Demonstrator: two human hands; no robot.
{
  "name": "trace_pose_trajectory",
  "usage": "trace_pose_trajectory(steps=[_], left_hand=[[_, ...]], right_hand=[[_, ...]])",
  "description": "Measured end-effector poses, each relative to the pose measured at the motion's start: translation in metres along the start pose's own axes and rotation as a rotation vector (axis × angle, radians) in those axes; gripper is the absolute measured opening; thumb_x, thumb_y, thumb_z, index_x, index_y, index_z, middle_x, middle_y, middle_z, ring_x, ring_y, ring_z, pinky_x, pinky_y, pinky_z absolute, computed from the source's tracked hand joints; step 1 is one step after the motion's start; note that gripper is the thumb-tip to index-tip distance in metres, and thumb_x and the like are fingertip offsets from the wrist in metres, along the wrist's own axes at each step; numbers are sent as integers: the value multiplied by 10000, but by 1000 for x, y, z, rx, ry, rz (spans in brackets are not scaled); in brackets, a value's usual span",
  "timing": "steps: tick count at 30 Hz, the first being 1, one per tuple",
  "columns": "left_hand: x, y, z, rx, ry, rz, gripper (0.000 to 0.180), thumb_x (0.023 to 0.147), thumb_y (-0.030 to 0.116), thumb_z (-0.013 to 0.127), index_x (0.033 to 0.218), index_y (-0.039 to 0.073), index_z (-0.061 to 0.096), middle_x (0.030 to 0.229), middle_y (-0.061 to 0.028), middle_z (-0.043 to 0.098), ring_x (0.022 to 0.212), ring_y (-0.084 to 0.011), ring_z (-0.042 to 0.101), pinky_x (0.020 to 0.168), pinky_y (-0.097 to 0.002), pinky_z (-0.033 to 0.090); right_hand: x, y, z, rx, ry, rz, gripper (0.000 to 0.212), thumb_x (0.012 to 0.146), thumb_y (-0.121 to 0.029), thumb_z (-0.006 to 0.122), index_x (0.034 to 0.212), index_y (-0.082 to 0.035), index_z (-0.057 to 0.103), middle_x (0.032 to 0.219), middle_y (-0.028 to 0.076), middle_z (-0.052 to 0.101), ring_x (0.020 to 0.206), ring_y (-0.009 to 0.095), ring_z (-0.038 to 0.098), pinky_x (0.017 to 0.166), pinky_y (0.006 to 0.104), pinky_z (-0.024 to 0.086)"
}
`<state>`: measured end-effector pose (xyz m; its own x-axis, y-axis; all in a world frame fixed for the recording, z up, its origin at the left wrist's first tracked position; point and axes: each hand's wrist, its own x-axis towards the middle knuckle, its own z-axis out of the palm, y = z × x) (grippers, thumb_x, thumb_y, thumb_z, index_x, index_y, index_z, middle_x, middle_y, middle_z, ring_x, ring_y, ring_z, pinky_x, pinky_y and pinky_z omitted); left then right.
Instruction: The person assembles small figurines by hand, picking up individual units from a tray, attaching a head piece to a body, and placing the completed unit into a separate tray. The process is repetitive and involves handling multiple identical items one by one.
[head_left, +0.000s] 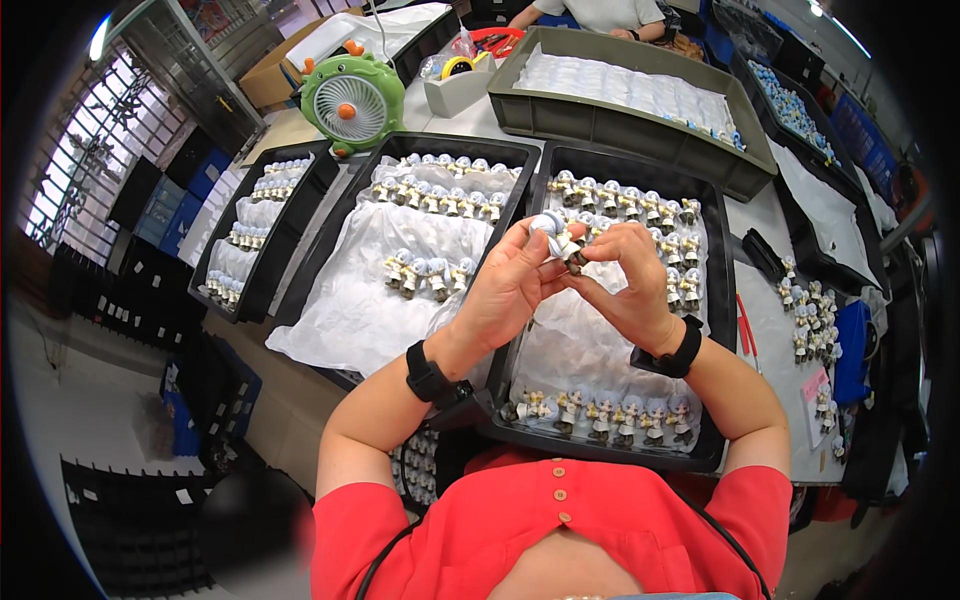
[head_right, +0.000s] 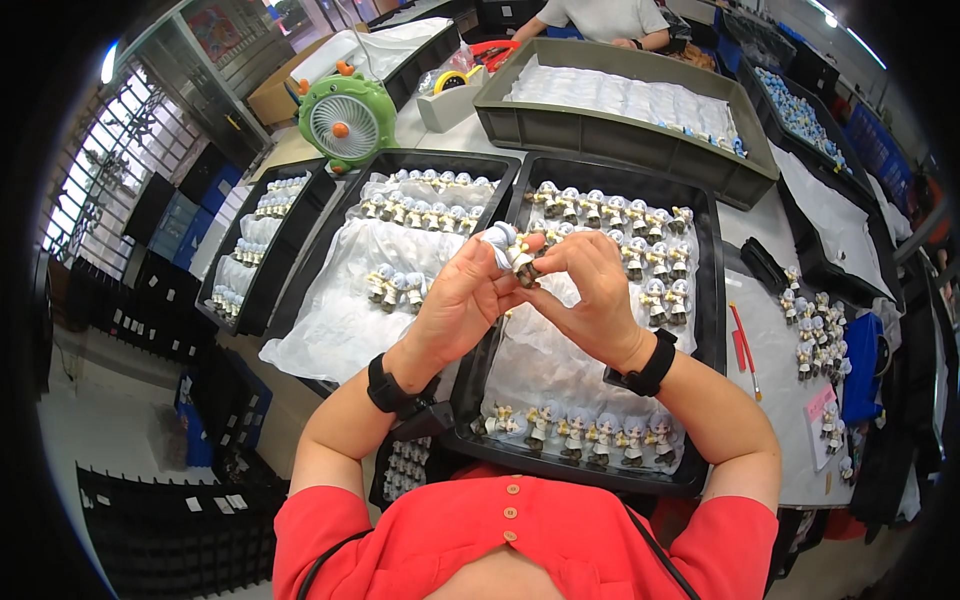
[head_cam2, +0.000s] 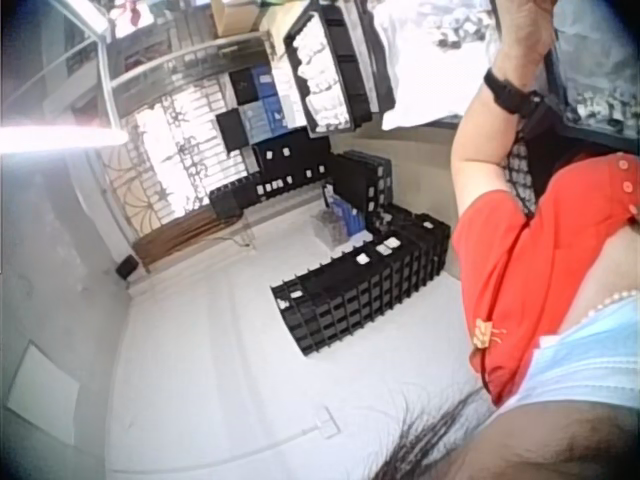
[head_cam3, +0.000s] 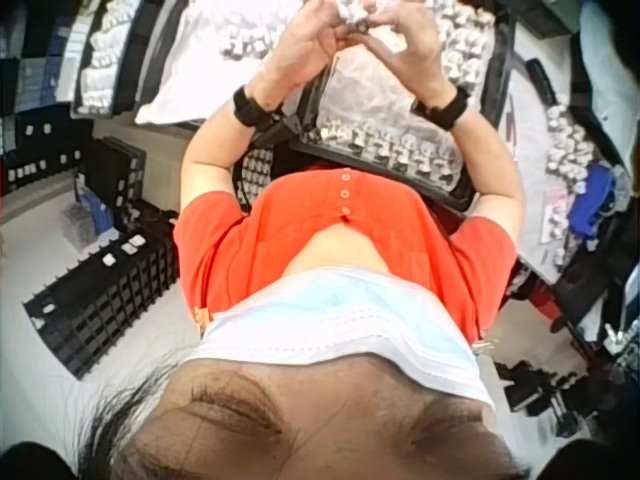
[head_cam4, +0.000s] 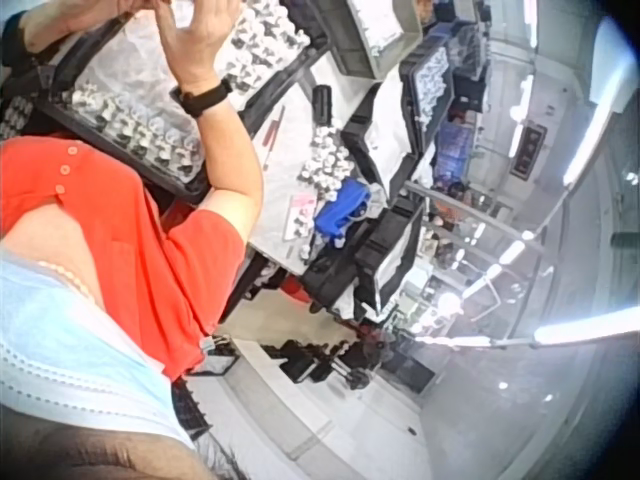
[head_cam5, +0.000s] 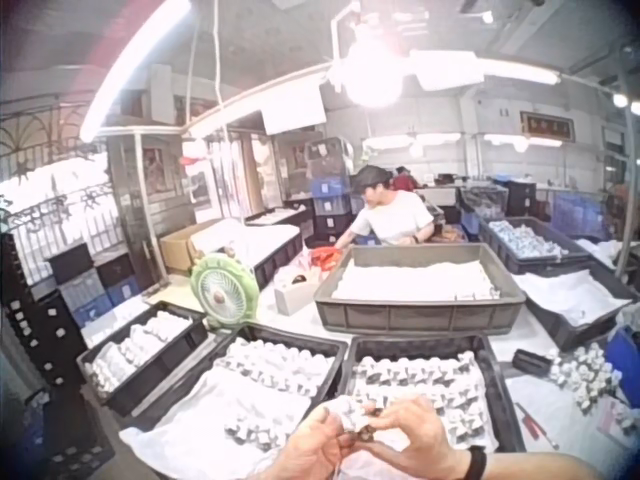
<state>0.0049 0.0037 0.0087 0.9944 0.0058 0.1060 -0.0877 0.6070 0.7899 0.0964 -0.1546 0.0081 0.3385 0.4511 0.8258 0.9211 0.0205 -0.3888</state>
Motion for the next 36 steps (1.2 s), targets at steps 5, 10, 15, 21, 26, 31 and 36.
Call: trace_pose_trajectory(steps=[5,10,15,21,26,31,36], left_hand=[[1,5,7,-38,-50,28,435,957,219,515,1344,89,362,1423,-95,390,1159,-182,532,942,-348,464],[-2,10,7,-15,-41,57,429,928,108,533,1325,79,376,1427,-108,381,1185,-189,501,958,-349,448],[9,11,-9,136,158,79,336,869,56,630,1163,76,467,1053,-61,608,974,-171,620,756,-262,491],[-3,90,-55,999,332,93,400,796,81,709,1164,58,555,1020,-115,598,885,-159,637,686,-247,509],[-42,138,-179,1301,671,-134,401,674,45,704,1059,6,596,852,-127,664,714,-164,649,618,-289,528],[-44,126,-210,1552,782,-368,402,609,114,758,992,49,652,906,-141,678,753,-202,668,673,-305,538],[-39,109,-207,1648,783,-449,413,585,143,785,980,98,672,889,-144,685,761,-217,682,712,-306,545]], right_hand=[[-4,2,-1,24,32,4,334,608,-49,811,848,-96,582,852,46,625,828,232,581,767,359,415],[-4,5,5,111,8,61,323,629,-37,803,861,-78,582,901,66,642,870,243,596,780,359,440],[-5,1,6,129,-150,104,202,690,12,739,813,-46,590,906,76,645,884,245,602,765,337,474],[-5,1,-1,160,-213,136,146,717,12,711,795,-38,599,864,71,634,860,238,600,756,332,475],[1,5,4,181,-194,124,134,724,1,707,797,-34,600,851,70,635,833,234,604,741,324,481],[-1,12,2,139,-167,132,125,732,-7,702,794,-32,597,820,76,628,804,240,604,728,324,477],[3,17,-3,116,-122,188,123,736,-10,700,793,-25,593,808,83,624,794,243,606,723,322,469]])
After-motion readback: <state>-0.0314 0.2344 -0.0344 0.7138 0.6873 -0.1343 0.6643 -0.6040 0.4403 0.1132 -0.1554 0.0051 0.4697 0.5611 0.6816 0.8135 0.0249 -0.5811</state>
